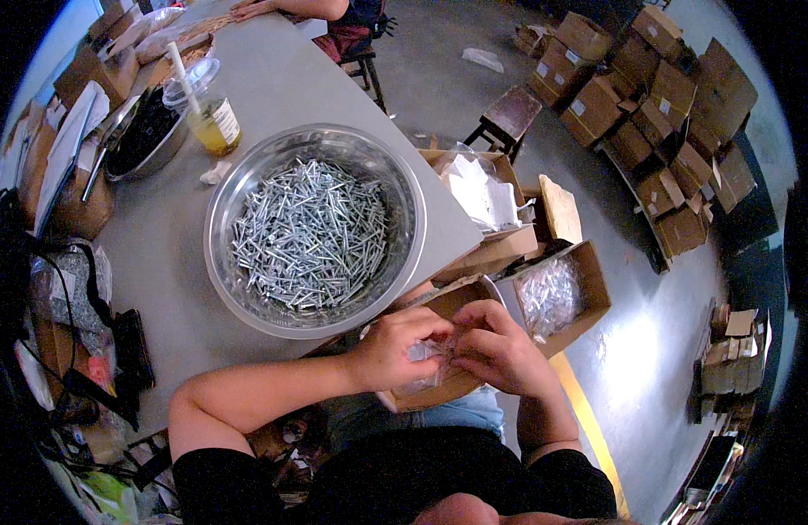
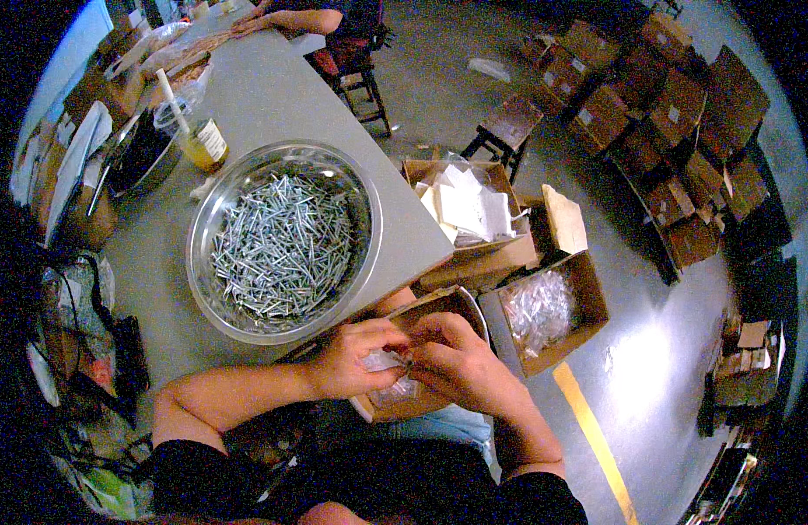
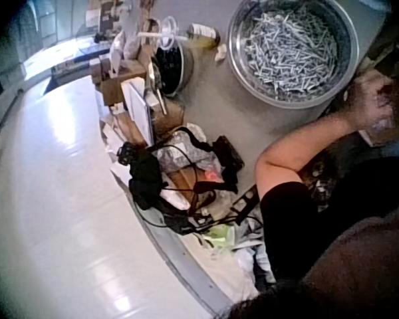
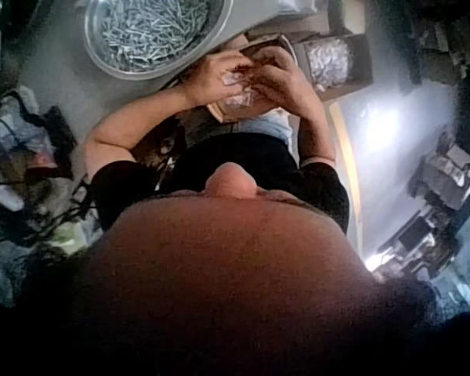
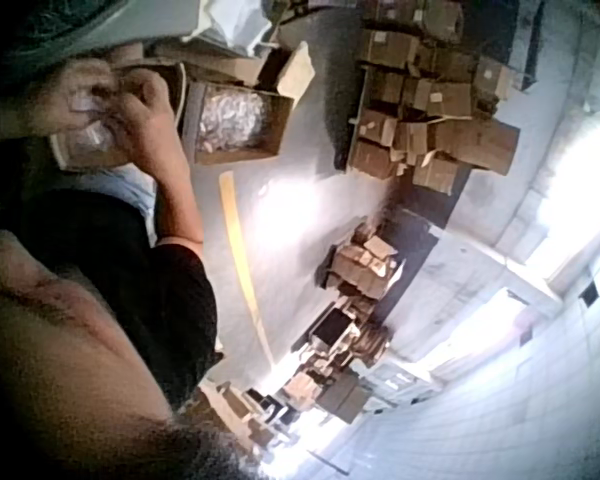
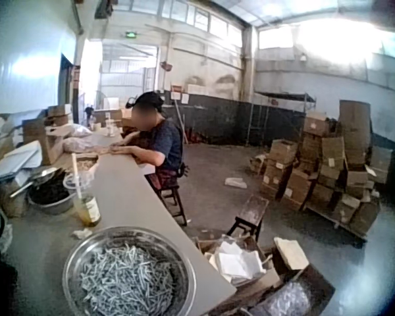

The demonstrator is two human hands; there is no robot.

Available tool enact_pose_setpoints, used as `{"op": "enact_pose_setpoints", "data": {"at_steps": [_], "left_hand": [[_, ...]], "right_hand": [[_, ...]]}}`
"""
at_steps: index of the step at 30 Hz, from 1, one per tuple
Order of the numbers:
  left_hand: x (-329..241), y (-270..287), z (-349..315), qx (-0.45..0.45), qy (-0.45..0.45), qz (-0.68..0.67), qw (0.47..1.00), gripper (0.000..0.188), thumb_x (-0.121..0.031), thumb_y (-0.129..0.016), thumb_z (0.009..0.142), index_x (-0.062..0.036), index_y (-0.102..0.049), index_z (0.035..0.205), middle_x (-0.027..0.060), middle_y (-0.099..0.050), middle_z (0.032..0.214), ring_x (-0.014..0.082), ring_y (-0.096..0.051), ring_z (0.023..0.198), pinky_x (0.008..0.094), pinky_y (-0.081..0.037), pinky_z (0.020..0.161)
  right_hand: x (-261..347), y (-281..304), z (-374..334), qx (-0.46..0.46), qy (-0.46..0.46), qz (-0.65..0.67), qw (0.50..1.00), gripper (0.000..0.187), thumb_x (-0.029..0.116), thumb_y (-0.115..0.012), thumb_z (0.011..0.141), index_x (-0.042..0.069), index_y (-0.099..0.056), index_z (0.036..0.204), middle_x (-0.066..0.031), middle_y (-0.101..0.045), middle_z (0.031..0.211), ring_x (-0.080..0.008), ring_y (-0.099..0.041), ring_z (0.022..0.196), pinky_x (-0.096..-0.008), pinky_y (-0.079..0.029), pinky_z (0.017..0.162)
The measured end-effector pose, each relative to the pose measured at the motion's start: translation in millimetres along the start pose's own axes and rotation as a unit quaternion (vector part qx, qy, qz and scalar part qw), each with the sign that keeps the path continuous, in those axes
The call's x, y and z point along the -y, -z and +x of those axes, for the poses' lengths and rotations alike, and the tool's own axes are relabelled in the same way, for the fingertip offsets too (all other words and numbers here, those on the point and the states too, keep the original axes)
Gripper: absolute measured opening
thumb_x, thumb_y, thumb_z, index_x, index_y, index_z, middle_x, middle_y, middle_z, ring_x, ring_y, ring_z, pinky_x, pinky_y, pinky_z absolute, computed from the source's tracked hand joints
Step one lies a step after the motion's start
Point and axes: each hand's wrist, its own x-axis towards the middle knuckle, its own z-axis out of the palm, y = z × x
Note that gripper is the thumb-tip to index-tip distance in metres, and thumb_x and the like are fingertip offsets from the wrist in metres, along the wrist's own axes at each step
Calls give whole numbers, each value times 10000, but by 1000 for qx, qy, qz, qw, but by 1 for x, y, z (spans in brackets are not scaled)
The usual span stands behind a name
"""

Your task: The person picks nails from a metal bowl and places them into small plastic bags held over a cardboard box. The person repeatedly fills each bag and sets it into the box while continuing the process.

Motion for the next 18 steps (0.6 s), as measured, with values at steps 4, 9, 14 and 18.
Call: {"op": "enact_pose_setpoints", "data": {"at_steps": [4,9,14,18], "left_hand": [[0,-3,-5,18,100,-42,994,313,-33,-704,726,-8,-600,1020,135,-634,921,223,-647,864,342,-518,766],[-1,-2,-1,4,117,-12,993,261,-57,-700,752,-13,-600,990,130,-641,877,234,-654,820,341,-519,739],[11,-5,-2,-39,-12,22,999,175,-78,-675,791,-7,-608,937,141,-638,863,278,-645,798,360,-508,713],[6,-6,-4,-14,32,15,999,114,-75,-658,805,-7,-595,871,151,-615,831,305,-621,776,381,-489,683]], "right_hand": [[-2,-3,-1,-29,-39,62,997,178,7,-753,700,28,-629,827,-126,-613,996,-254,-620,915,-335,-512,778],[-14,-6,-11,-69,-148,106,981,144,-13,-736,727,10,-629,820,-96,-671,875,-172,-656,790,-290,-529,693],[-2,-13,-6,-58,-174,110,977,129,-12,-728,752,1,-628,834,-71,-680,815,-134,-651,732,-270,-529,672],[-11,-21,-6,-30,-87,33,995,153,50,-730,766,13,-625,872,-103,-626,794,-241,-630,715,-333,-500,624]]}}
